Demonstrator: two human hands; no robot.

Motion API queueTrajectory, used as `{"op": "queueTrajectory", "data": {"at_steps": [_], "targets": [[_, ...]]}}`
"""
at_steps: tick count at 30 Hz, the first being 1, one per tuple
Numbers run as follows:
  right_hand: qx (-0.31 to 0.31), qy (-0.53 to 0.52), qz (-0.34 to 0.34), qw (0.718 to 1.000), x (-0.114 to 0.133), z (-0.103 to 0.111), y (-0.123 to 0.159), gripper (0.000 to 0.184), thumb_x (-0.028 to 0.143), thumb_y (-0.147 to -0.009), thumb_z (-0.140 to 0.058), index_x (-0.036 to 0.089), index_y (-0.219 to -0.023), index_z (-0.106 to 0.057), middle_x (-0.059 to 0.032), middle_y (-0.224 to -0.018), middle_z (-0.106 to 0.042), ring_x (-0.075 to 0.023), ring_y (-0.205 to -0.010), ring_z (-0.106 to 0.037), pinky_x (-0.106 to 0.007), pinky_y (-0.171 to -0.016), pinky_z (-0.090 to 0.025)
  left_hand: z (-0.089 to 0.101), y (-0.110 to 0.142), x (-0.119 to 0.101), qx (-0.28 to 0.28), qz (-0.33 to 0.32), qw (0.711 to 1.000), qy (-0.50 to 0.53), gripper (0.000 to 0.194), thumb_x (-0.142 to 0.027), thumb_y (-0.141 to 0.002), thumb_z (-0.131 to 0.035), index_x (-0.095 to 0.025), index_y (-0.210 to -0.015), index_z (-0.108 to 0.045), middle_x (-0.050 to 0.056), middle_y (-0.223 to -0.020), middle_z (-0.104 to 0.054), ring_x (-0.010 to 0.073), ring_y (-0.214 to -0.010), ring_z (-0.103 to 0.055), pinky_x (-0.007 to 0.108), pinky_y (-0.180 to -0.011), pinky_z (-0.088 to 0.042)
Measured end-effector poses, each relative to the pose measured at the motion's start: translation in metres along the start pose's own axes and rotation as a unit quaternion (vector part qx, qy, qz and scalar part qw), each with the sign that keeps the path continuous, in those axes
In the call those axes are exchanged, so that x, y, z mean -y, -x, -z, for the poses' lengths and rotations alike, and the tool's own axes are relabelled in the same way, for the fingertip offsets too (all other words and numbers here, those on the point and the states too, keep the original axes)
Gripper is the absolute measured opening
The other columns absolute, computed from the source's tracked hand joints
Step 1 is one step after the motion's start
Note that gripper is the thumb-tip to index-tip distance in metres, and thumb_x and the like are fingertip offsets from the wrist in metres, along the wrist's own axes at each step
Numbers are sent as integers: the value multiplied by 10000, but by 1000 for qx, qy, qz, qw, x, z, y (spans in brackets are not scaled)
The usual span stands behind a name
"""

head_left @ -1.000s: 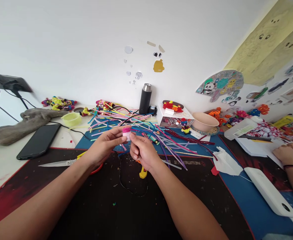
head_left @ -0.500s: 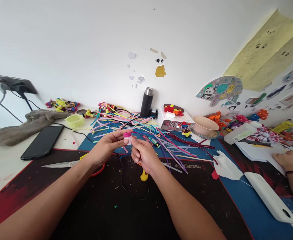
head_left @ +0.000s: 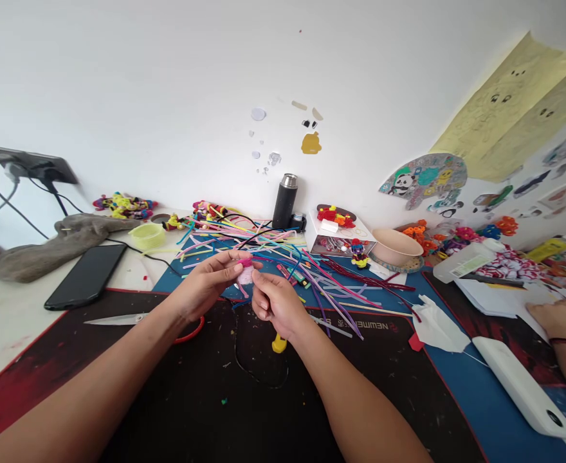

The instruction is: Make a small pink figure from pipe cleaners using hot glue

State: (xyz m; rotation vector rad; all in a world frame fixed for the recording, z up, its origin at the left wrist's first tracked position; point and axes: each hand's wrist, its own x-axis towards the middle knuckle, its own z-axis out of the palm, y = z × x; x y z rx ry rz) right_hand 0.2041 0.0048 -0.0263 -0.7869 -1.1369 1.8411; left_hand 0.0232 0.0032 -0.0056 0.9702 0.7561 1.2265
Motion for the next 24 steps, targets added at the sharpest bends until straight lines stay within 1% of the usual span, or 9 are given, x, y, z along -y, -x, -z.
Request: {"op": "queueTrajectory", "data": {"at_steps": [3,7,10,13,15,17,21,24], "targets": [[0,6,3,1000,0,0,0,606,687,-836,-807,223,-640,-471,86,-484,-426,-77,-372,-399,-259,-396,-167,1,-1,1,5,3,1000,-8,342,-363,-767,-969,-222,-1055,-850,109,-1041,-862,300,-1014,-786,371,-916,-552],[2,9,2,1000,1,-2,1,612,699,-813,-819,217,-634,-488,76,-498,-460,-79,-374,-422,-250,-387,-175,5,-3,1,-19,-10,1000,-1,347,-340,-735,-987,-194,-1024,-863,103,-985,-856,269,-942,-779,343,-874,-554],[-31,2,16,999,5,-2,0,601,711,-767,-840,217,-655,-516,82,-497,-457,-76,-368,-398,-240,-380,-185,7,-3,0,-40,-23,999,13,329,-341,-751,-969,-177,-1016,-863,111,-963,-849,277,-940,-776,351,-871,-566],[-85,4,49,995,9,0,-2,527,685,-745,-853,203,-766,-642,99,-488,-431,-77,-371,-373,-232,-381,-189,7,-2,-2,-51,-20,998,9,313,-341,-783,-943,-175,-1034,-856,116,-974,-843,259,-897,-766,331,-798,-582],[-112,11,70,991,10,2,-3,508,657,-750,-856,187,-886,-717,104,-489,-433,-79,-376,-369,-230,-382,-201,6,-1,-2,-45,-10,999,5,324,-344,-795,-937,-174,-1055,-844,113,-983,-837,228,-826,-747,303,-710,-581],[-128,22,85,988,10,5,-4,495,629,-766,-857,182,-944,-739,103,-496,-447,-80,-383,-374,-229,-387,-226,5,0,-2,-27,4,1000,3,349,-357,-802,-937,-176,-1078,-825,111,-993,-833,209,-785,-731,287,-659,-579],[-133,42,101,985,6,7,-5,457,599,-784,-859,197,-960,-731,99,-504,-475,-82,-390,-390,-230,-401,-281,1,1,-1,5,34,999,5,379,-368,-791,-958,-202,-1082,-779,104,-982,-834,214,-794,-738,293,-680,-593],[-125,48,105,985,6,6,-5,440,587,-793,-853,201,-962,-727,91,-516,-506,-81,-388,-391,-231,-395,-288,-1,2,-1,15,43,999,5,375,-360,-775,-975,-209,-1042,-759,75,-926,-819,194,-760,-724,288,-699,-588]]}}
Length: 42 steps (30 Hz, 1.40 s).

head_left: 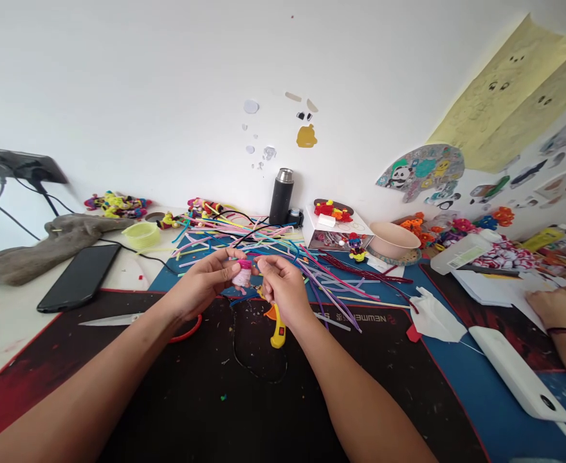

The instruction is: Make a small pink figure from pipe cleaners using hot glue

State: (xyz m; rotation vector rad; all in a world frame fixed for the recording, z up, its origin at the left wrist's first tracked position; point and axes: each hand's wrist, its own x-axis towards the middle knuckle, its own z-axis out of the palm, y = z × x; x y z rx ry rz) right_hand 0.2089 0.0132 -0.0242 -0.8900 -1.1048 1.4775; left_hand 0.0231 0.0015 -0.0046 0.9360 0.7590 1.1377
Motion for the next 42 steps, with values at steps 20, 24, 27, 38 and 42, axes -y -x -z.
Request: {"op": "queueTrajectory", "data": {"at_steps": [20,24,27,38,42], "targets": [[45,-3,-21,999,-1,-3,2,465,600,-776,-852,216,-882,-613,124,-461,-464,-80,-344,-411,-216,-369,-229,5,-2,6,33,3,999,-9,402,-328,-800,-962,-189,-1069,-698,26,-792,-760,163,-681,-677,238,-650,-512],[49,1,-18,999,-4,-3,2,486,626,-785,-843,217,-902,-607,131,-466,-457,-81,-340,-425,-213,-367,-226,5,-3,7,33,6,999,-3,390,-309,-810,-953,-184,-1080,-701,26,-784,-759,163,-680,-679,238,-651,-515],[50,0,-15,999,-5,-4,2,492,635,-794,-836,217,-912,-606,137,-473,-447,-80,-337,-426,-212,-364,-234,5,-3,7,35,8,999,5,401,-309,-799,-961,-181,-1083,-708,30,-781,-765,164,-683,-683,238,-656,-528],[37,-2,-33,999,-1,-3,2,471,605,-792,-837,215,-926,-610,127,-491,-464,-83,-357,-431,-222,-378,-243,5,-5,10,32,9,999,3,371,-322,-805,-958,-178,-1044,-714,33,-786,-757,157,-689,-670,228,-658,-525],[32,-9,-34,999,-3,-3,1,459,599,-796,-833,215,-925,-618,124,-493,-466,-84,-357,-430,-224,-378,-238,4,-5,10,32,10,999,-1,388,-341,-785,-973,-183,-1033,-719,30,-789,-757,154,-688,-667,232,-662,-526]]}}
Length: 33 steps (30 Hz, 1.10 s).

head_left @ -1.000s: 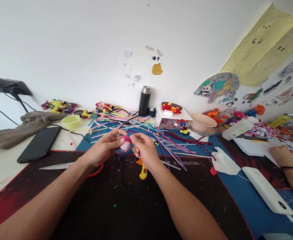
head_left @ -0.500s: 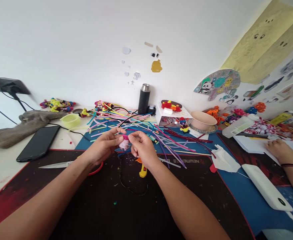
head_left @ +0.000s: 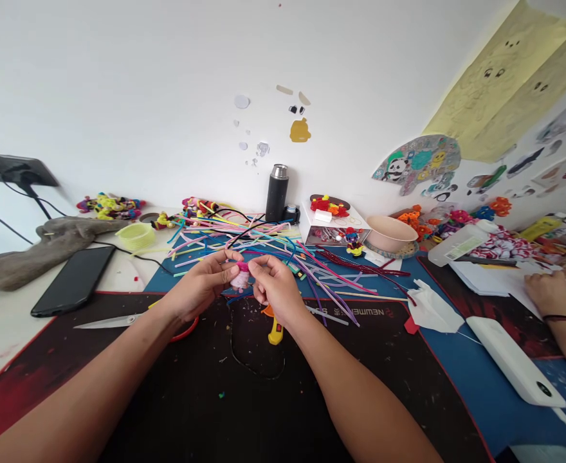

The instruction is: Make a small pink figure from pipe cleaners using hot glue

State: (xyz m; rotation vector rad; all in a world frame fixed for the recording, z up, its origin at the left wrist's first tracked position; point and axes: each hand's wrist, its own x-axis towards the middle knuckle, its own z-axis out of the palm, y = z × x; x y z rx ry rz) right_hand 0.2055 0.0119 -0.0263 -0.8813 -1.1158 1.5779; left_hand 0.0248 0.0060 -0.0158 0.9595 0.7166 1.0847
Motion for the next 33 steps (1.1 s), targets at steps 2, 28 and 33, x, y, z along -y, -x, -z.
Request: {"op": "queueTrajectory", "data": {"at_steps": [2,28,33], "targets": [[-4,9,3,1000,-1,0,0,457,597,-792,-837,216,-922,-621,126,-488,-460,-84,-356,-430,-223,-377,-231,-1,0,-1,2,2,1000,0,388,-339,-778,-979,-188,-1033,-728,23,-765,-754,150,-680,-662,226,-653,-515],[58,13,-21,998,-4,-3,3,545,678,-867,-765,199,-1100,-651,106,-536,-540,-85,-363,-436,-220,-367,-247,-11,-3,5,-76,-77,994,30,350,-362,-754,-982,-201,-1030,-840,126,-1149,-838,282,-1067,-743,345,-928,-541],[52,22,-13,998,-3,-4,3,537,693,-824,-802,200,-968,-645,114,-485,-487,-85,-361,-409,-233,-380,-253,-5,-4,8,-73,-59,996,1,383,-382,-794,-953,-196,-1109,-838,153,-1239,-818,302,-1117,-735,371,-959,-545]]}}
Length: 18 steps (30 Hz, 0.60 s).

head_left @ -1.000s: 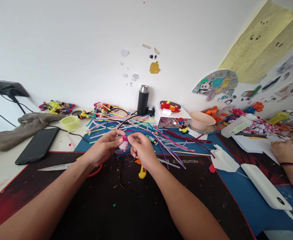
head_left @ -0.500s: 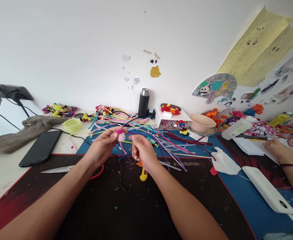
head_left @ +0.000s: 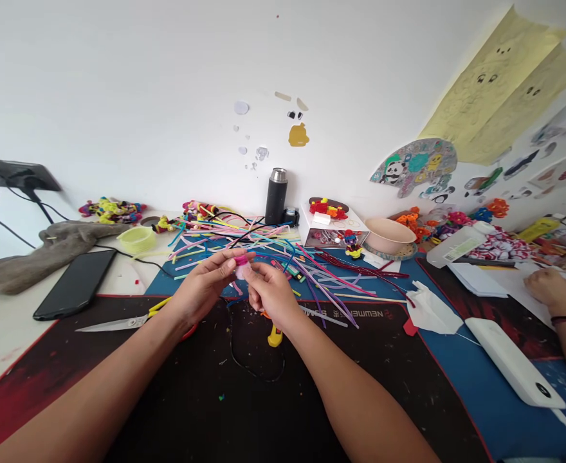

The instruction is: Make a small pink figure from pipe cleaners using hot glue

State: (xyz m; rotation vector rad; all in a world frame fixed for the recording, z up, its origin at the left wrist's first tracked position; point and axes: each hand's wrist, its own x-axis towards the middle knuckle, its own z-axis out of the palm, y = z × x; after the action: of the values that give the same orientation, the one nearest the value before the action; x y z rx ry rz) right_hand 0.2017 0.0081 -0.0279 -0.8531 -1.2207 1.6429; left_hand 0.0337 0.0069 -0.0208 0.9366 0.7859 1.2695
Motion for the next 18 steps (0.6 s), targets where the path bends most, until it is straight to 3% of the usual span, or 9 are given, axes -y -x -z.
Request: {"op": "queueTrajectory", "data": {"at_steps": [7,13,18], "targets": [[-3,32,3,999,-4,1,-2,507,647,-804,-851,201,-949,-658,120,-498,-485,-87,-362,-432,-235,-385,-268,13,0,-5,-33,-43,989,-140,453,-483,-780,-956,-243,-1151,-855,100,-1261,-806,296,-1235,-673,338,-1039,-496],[1,57,-3,998,0,-1,1,545,697,-799,-826,212,-956,-634,119,-490,-503,-92,-359,-431,-235,-398,-291,11,2,-15,-44,-52,982,-179,454,-482,-668,-1018,-240,-1022,-867,85,-1059,-827,296,-1015,-714,368,-925,-560],[27,59,-15,998,3,-2,4,551,726,-848,-768,216,-1000,-624,110,-487,-523,-100,-381,-451,-229,-421,-309,3,5,-21,-56,-62,979,-185,459,-489,-644,-1027,-242,-998,-872,80,-981,-824,302,-974,-723,391,-916,-578]]}}
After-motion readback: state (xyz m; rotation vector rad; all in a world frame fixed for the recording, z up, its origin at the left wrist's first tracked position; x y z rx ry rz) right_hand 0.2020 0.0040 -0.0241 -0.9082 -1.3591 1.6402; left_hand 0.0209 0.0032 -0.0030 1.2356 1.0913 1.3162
